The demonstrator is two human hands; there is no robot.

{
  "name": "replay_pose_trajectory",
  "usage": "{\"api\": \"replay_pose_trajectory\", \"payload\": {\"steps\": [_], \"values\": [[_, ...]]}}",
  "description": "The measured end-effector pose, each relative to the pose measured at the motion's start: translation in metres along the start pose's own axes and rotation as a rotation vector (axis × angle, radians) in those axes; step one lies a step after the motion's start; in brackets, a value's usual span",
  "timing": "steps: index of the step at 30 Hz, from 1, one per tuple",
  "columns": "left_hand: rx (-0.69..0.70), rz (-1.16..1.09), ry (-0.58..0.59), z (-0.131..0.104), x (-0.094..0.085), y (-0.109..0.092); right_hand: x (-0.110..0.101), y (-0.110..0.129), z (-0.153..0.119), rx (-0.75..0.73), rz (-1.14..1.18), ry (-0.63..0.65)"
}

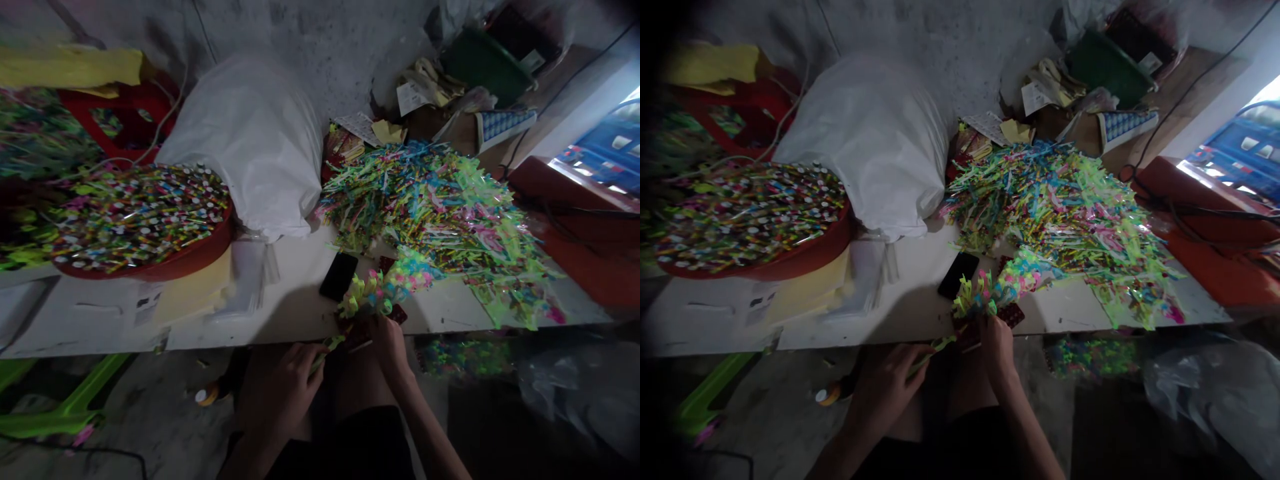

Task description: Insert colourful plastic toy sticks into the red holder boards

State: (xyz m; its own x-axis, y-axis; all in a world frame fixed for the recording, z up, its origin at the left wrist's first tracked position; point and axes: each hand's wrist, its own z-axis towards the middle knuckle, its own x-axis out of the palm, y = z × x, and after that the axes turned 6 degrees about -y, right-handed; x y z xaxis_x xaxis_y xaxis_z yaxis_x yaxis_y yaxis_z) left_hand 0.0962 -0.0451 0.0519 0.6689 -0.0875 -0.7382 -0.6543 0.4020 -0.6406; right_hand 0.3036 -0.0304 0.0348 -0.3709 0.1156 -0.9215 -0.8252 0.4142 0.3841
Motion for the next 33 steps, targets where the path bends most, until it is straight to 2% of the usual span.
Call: {"api": "replay_pose_trajectory", "payload": {"steps": [6, 11, 18, 20, 23, 25, 29, 33], "values": [[0.028, 0.014, 0.058, 0.009, -0.002, -0.010, -0.006, 0.006, 0.003, 0.005, -0.098, 0.060], [0.067, 0.040, 0.053, 0.015, 0.006, -0.009, -0.004, 0.007, 0.005, 0.018, -0.107, 0.060], [0.100, 0.156, 0.083, 0.021, 0.014, -0.008, 0.001, -0.009, -0.004, 0.001, -0.153, -0.003], [0.108, 0.167, 0.099, 0.023, 0.013, -0.010, 0.006, -0.012, -0.015, -0.091, -0.090, -0.029], [0.111, 0.179, 0.147, 0.027, 0.011, -0.016, 0.021, -0.012, -0.031, -0.365, 0.042, -0.056], [0.106, 0.216, 0.186, 0.031, 0.011, -0.022, 0.032, -0.010, -0.036, -0.486, 0.071, -0.067], [0.111, 0.241, 0.256, 0.040, 0.006, -0.037, 0.048, -0.015, -0.035, -0.500, 0.184, -0.109], [0.055, 0.042, 0.234, 0.046, -0.008, -0.050, 0.050, -0.023, -0.029, -0.404, 0.372, -0.144]]}}
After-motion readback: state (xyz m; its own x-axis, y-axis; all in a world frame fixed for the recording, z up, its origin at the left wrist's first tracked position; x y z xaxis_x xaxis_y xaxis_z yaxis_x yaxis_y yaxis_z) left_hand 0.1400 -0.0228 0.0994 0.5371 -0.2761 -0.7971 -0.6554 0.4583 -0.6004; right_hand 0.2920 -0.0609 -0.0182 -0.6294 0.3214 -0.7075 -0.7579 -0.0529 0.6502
